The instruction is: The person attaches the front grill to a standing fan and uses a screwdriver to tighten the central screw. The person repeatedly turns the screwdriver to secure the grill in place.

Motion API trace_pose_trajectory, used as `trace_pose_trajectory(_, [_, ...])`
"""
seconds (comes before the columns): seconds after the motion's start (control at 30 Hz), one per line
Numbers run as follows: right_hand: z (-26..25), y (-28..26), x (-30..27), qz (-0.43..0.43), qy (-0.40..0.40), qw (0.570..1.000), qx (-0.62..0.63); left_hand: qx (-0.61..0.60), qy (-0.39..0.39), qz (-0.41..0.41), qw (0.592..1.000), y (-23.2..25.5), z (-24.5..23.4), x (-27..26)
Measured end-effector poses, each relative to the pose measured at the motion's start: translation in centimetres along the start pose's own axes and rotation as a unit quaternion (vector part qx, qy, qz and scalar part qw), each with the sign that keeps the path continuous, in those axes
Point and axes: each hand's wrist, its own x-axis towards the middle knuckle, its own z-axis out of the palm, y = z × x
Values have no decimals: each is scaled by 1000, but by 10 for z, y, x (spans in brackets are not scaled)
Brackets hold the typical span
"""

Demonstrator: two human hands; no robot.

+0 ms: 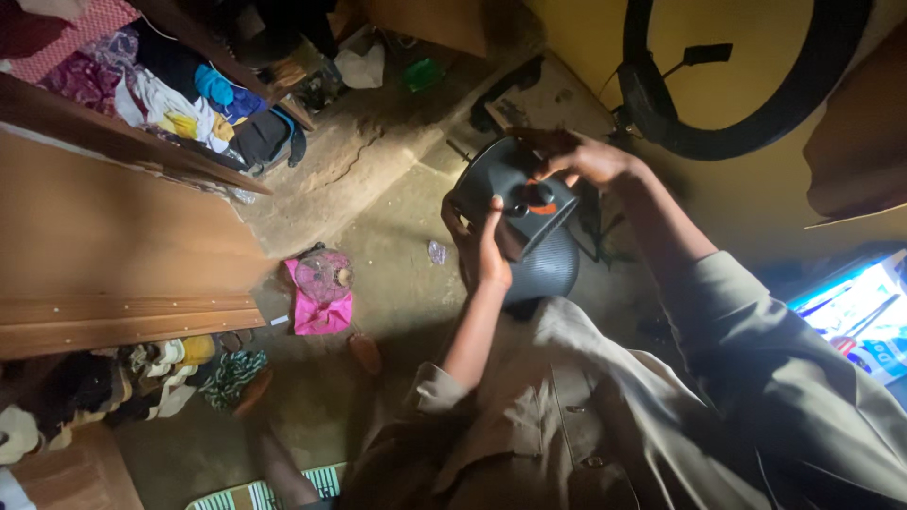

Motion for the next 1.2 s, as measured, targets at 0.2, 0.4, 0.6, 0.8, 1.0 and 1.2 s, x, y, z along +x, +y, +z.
trace_pose_trajectory(0.2, [-28,44,54,2,-132,966,-224,-4,94,34,995,0,20,-25])
trace_pose_trajectory(0.4, [-18,70,92,-8,-295,951,-91,64,164,-24,984,-9,12,-43])
trace_pose_trajectory(0.6, [4,47,50,132,-228,960,-92,1,76,13,997,-27,-14,-44])
trace_pose_trajectory(0.8, [16,12,-16,-53,-42,993,-98,27,162,-153,974,-26,-44,-17])
trace_pose_trajectory(1.0, [50,35,-88,69,228,953,189,83,-54,70,993,4,-68,39])
trace_pose_trajectory(1.2, [106,46,-104,2,192,919,344,298,-201,70,930,31,-76,105])
